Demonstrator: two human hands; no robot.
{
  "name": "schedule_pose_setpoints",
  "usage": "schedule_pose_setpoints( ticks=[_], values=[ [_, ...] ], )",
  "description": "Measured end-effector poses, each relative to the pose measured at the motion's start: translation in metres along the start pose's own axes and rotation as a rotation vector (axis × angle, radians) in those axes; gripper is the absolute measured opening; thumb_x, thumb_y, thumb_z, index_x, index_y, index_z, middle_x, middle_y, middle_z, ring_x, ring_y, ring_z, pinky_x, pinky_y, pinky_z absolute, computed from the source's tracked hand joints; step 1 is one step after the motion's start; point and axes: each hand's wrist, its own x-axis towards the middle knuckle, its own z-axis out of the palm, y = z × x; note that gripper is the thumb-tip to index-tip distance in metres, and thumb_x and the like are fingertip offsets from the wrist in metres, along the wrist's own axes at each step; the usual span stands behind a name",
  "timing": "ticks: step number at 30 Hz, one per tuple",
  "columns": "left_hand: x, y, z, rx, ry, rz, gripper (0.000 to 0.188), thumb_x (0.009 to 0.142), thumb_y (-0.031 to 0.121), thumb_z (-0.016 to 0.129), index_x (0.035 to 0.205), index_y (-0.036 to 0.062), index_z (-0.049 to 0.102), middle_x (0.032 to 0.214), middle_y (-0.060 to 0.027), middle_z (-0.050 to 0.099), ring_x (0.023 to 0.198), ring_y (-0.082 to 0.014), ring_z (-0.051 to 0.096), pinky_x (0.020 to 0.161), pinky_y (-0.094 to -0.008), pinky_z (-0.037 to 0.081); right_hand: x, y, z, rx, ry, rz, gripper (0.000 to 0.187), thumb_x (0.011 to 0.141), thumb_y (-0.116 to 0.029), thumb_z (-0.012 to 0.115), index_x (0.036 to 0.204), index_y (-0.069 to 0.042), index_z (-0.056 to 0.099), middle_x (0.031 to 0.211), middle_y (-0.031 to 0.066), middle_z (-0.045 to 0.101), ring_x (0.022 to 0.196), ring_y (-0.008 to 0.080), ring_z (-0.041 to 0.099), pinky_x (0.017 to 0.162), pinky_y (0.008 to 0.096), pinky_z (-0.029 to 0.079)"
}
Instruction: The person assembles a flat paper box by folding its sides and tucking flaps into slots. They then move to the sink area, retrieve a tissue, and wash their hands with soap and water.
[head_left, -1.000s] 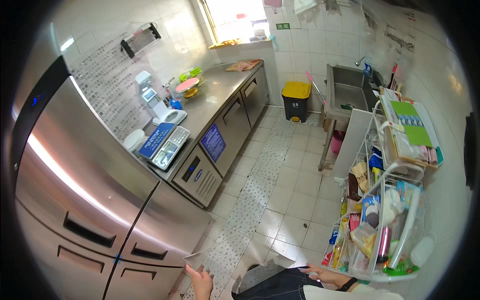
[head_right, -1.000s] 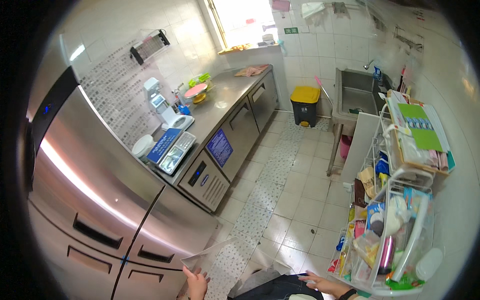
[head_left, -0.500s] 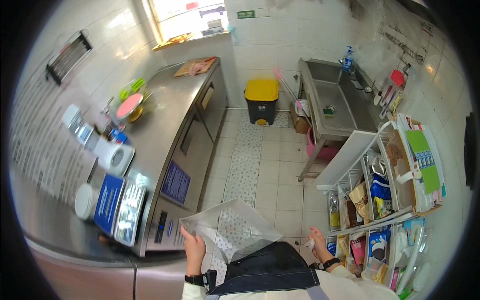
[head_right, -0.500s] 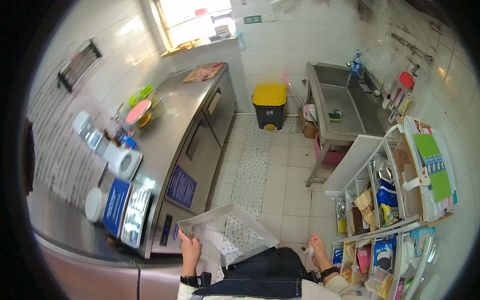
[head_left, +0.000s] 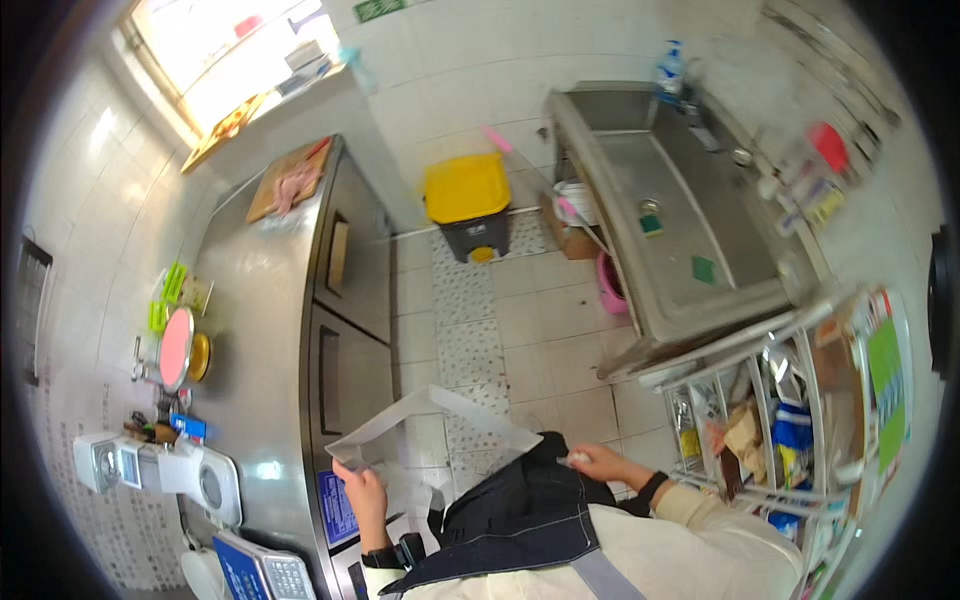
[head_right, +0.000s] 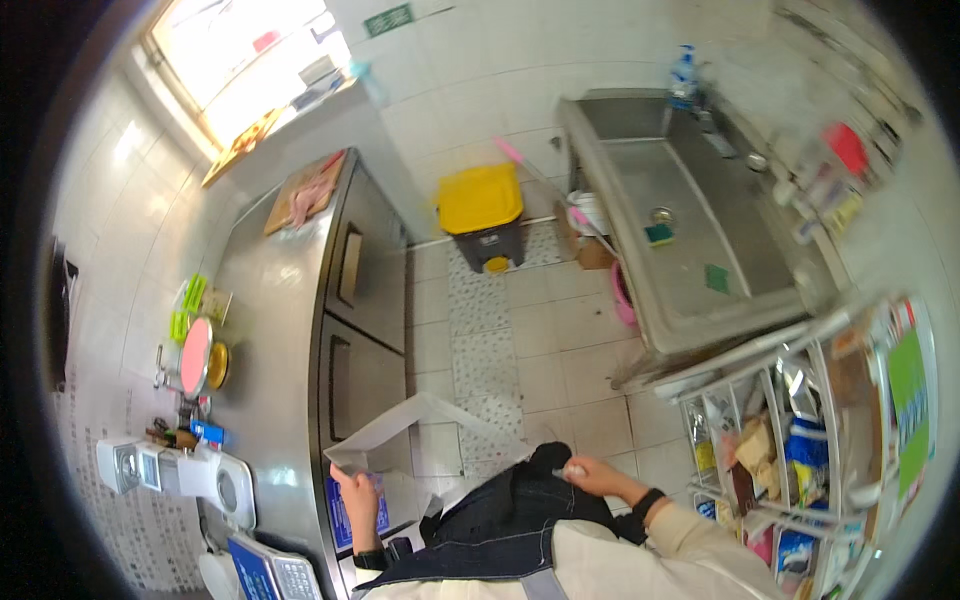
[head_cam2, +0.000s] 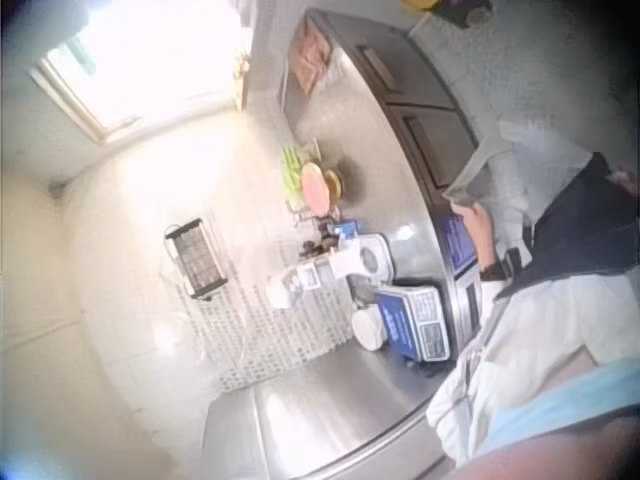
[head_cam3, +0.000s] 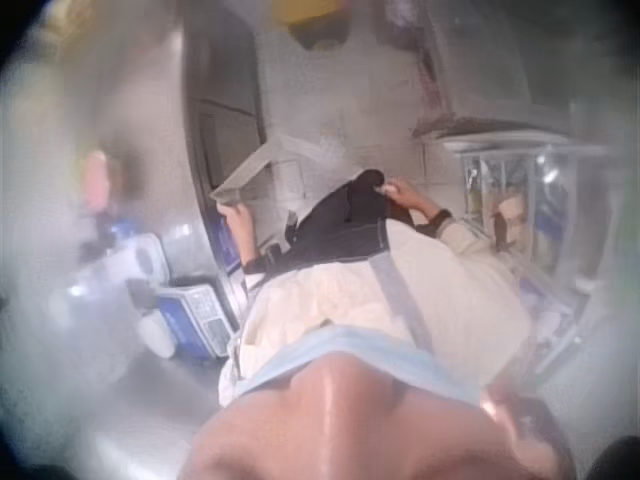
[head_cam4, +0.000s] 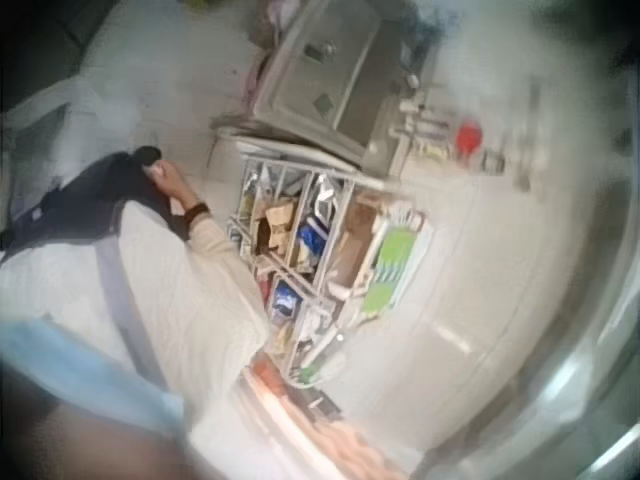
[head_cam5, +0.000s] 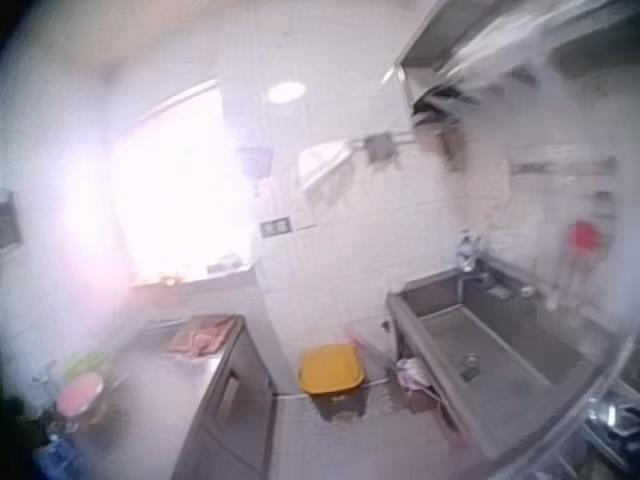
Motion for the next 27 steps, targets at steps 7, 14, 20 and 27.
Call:
schedule_pose_setpoints(
  ticks=[7, 14, 20, 27],
  values=[
    [0.097, 0.061, 0.038, -0.438, 0.122, -0.311, 0.067, 0.084, -0.001, 0.039, 0.143, 0.013, 0.011, 0.12, -0.0236, 0.051, 0.093, -0.0342, 0.063, 0.072, -0.0459, 0.056, 0.231, -0.089, -0.154, -0.24, 0.216, -0.145, 0.019, 0.084, -0.022, 0.052, 0.096, -0.008, 0.055, 0.084, 0.0205, 0.062, 0.08, 0.0416, 0.059, 0.07, 0.0471, 0.046],
    [0.257, 0.104, 0.11, -0.582, 0.07, -0.404, 0.065, 0.085, 0.003, 0.036, 0.143, 0.0202, 0.013, 0.122, -0.0139, 0.047, 0.085, -0.0265, 0.058, 0.06, -0.0389, 0.05, 0.357, -0.172, -0.243, -0.155, 0.426, -0.031, 0.024, 0.084, -0.021, 0.052, 0.105, -0.011, 0.049, 0.091, 0.0185, 0.063, 0.085, 0.0395, 0.061, 0.073, 0.0441, 0.047],
    [0.387, 0.174, 0.164, -0.548, -0.062, -0.36, 0.069, 0.086, 0.004, 0.036, 0.146, 0.0228, 0.008, 0.128, -0.0158, 0.044, 0.094, -0.0312, 0.059, 0.065, -0.0387, 0.052, 0.423, -0.168, -0.294, 0.129, 0.634, -0.009, 0.028, 0.086, -0.022, 0.055, 0.108, -0.007, 0.048, 0.095, 0.0125, 0.06, 0.087, 0.0258, 0.06, 0.077, 0.0355, 0.047],
    [0.461, 0.204, 0.187, -0.658, 0.04, -0.491, 0.065, 0.09, 0.004, 0.034, 0.145, 0.0203, 0.004, 0.137, -0.0295, 0.036, 0.108, -0.0438, 0.057, 0.076, -0.0465, 0.056, 0.559, -0.077, -0.359, 0.149, 0.762, 0.314, 0.033, 0.082, -0.024, 0.061, 0.106, -0.002, 0.05, 0.088, 0.0127, 0.057, 0.081, 0.0238, 0.058, 0.074, 0.0364, 0.049]
  ],
)
